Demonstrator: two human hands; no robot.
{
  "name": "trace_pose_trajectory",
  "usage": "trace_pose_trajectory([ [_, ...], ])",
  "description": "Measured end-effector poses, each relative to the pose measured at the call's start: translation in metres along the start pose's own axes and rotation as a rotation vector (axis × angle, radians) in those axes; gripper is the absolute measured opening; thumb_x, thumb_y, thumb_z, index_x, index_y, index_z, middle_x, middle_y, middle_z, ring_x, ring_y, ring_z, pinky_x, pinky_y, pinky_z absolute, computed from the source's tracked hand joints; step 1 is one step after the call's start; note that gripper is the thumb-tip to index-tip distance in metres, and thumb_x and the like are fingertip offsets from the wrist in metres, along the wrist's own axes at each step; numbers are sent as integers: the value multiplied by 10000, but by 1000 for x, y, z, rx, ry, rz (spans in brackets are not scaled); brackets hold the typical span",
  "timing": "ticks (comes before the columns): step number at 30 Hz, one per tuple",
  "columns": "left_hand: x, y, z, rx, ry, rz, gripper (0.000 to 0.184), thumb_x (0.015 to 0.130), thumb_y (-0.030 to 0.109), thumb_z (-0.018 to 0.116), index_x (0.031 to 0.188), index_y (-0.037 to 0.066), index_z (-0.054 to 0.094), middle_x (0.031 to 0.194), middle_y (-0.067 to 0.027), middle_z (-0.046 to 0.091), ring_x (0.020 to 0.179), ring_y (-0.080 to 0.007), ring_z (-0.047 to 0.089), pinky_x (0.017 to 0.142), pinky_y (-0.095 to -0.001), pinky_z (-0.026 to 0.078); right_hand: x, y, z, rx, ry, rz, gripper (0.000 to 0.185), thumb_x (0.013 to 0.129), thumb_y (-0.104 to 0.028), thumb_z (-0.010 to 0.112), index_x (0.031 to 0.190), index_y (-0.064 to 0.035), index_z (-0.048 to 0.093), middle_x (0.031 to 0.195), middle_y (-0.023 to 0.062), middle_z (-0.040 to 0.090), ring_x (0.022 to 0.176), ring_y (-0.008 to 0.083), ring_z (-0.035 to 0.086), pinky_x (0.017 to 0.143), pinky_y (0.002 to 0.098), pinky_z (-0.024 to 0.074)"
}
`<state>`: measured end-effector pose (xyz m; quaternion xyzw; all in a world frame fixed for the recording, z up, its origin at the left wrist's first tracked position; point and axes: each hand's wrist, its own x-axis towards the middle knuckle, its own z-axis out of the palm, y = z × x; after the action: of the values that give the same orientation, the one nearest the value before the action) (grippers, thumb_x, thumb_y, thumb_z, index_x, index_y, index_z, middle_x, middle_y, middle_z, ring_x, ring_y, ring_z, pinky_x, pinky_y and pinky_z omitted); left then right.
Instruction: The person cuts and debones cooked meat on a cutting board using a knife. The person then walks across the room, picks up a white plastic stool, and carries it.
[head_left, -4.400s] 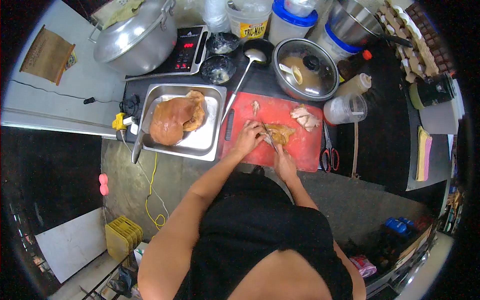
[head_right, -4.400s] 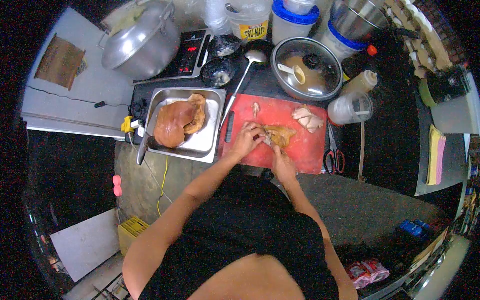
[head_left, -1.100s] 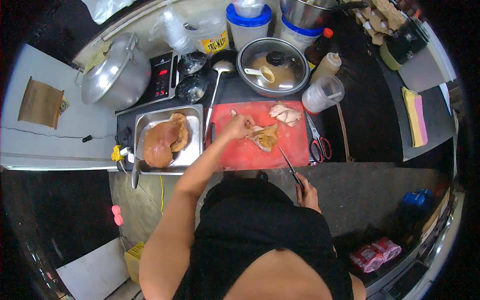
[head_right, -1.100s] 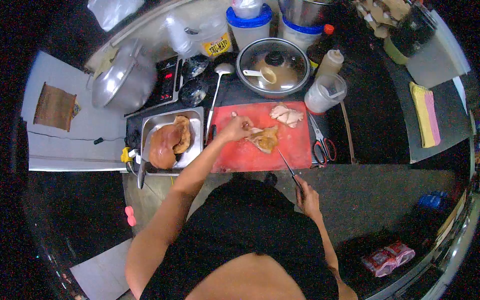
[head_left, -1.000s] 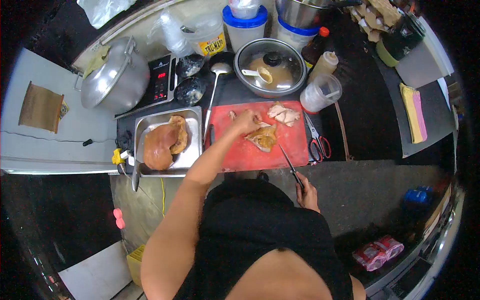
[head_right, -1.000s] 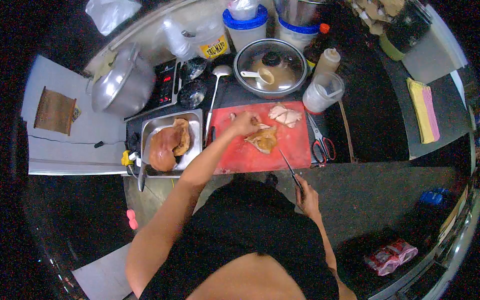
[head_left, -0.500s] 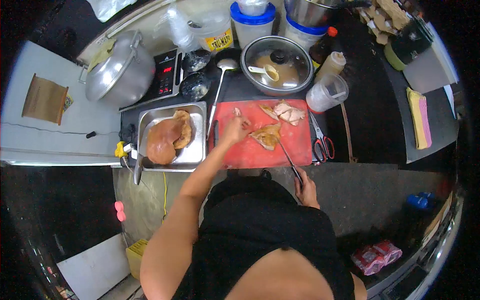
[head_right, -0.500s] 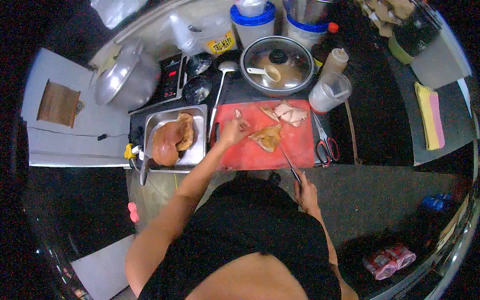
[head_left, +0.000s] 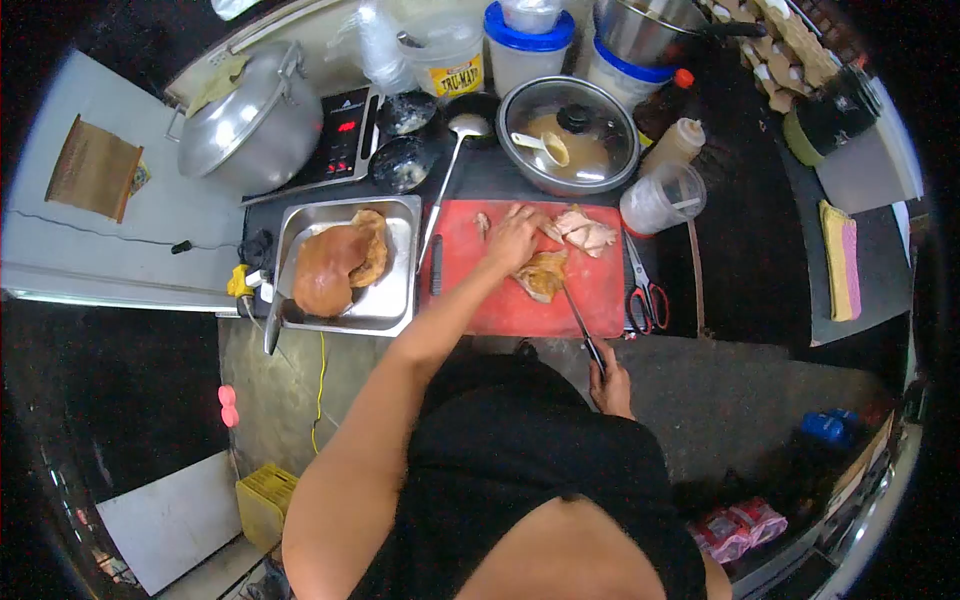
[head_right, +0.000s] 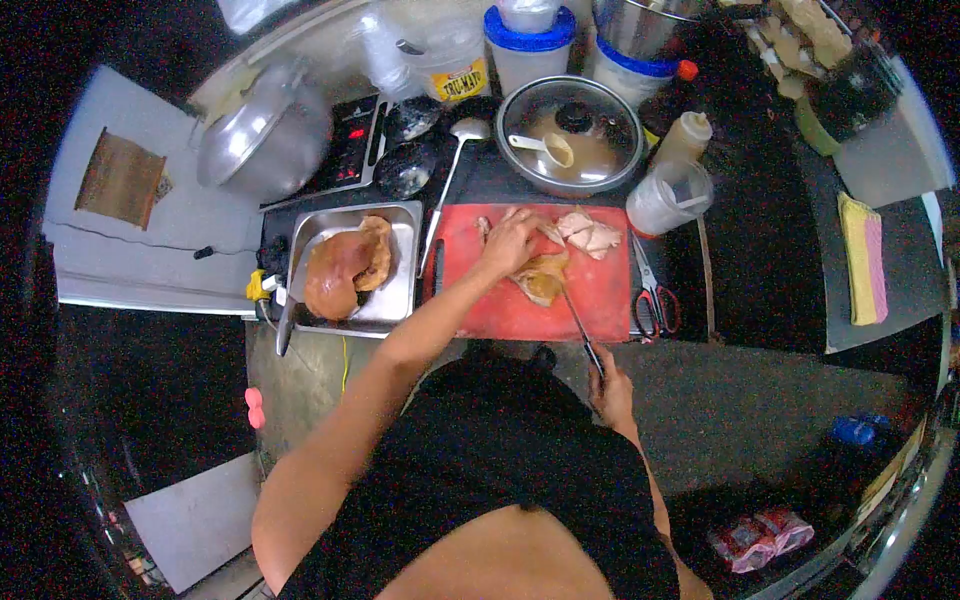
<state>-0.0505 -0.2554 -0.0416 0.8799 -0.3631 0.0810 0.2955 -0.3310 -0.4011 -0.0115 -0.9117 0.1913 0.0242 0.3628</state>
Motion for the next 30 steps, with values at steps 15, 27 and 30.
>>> trace_pose_trajectory([
  [15, 30, -34, 23, -113, -439, -253, 296, 679, 78, 643, 971, 56, 598, 1149, -188, 529, 1054, -345, 521, 873, -419, 441, 51, 11, 28, -255, 300, -112, 449, 725, -40, 563, 1165, -105, 501, 1011, 189, 468, 939, 377, 483, 768, 451, 423],
  [27, -15, -13, -33, -1753, -585, -981, 373, 887, 235, 554, 1218, 76, 489, 1156, -76, 575, 1009, -191, 577, 821, -315, 474, 98, -79, -7, -160, 372, -283, 295, 722, -61, 588, 1016, -94, 597, 942, 138, 511, 926, 331, 463, 780, 428, 359],
  [30, -24, -3, -44, -1865, -592, -831, 359, 890, 247, 544, 1201, 72, 500, 1160, -80, 573, 1018, -194, 574, 829, -320, 473, 109, -111, -16, -80, 396, -372, 189, 737, -93, 606, 923, -85, 638, 904, 119, 527, 925, 317, 470, 787, 426, 356],
])
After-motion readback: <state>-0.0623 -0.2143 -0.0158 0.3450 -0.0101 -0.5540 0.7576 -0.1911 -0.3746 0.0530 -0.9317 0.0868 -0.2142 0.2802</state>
